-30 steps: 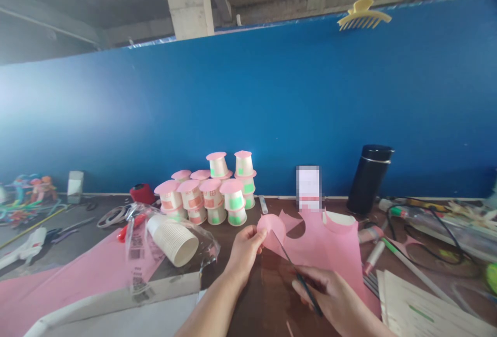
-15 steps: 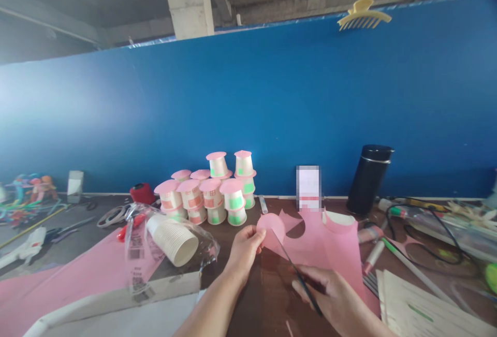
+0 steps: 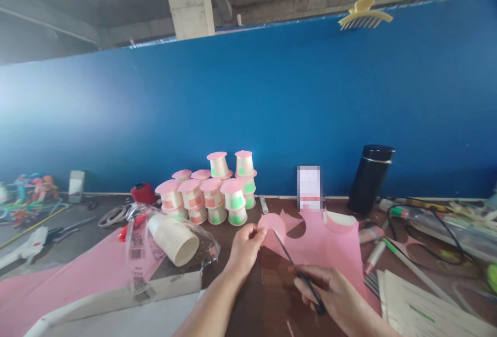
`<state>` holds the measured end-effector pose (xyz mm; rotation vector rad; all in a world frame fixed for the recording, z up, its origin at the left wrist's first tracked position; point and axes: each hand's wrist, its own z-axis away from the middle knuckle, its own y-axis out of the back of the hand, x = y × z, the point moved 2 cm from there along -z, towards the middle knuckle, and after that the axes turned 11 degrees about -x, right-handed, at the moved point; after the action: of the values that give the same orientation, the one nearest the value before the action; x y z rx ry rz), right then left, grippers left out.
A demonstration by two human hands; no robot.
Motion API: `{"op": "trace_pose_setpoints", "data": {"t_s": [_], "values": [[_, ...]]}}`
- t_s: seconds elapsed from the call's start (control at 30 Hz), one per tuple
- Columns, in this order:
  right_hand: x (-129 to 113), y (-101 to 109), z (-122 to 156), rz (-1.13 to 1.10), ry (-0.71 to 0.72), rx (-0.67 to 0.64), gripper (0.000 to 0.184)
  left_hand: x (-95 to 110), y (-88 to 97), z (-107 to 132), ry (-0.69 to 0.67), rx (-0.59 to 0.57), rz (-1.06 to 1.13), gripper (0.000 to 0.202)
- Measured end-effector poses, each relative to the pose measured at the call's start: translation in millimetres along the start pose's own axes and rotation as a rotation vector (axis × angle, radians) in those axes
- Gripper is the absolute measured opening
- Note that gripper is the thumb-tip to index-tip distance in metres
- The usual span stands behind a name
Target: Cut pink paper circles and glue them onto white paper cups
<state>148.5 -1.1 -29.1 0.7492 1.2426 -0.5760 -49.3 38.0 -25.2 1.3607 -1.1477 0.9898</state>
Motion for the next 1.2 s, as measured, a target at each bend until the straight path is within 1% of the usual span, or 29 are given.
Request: {"op": "trace_pose_setpoints", "data": {"t_s": [0.3,0.6,0.73,0.97,1.2], "values": [[6.1,2.6,-3.1,-0.076,-0.015,0.005,0.039,1.3,2.1,0.8,-0.063,0.042,-0.149,0.032],[-8.4,1.7,2.3,-0.105,-0.058,-0.009,0.046,0.1,-0.3,3.9,-0.135,0.110,-0.263,0.026],[-13.7,1.2,4.2,-0.131,-0.106,0.007,0.049,1.6,-0.8,4.6,-0.155,0.124,-0.305,0.025],[-10.2,1.5,2.3,-0.187,-0.127,-0.010,0.054,5.2,-1.3,6.0,-0.163,0.120,-0.353,0.026],[-17.3,1.5,8.2,-0.242,-0.118,0.035,0.049,3.4,-1.7,5.8,-0.151,0.123,-0.354,0.025]]}}
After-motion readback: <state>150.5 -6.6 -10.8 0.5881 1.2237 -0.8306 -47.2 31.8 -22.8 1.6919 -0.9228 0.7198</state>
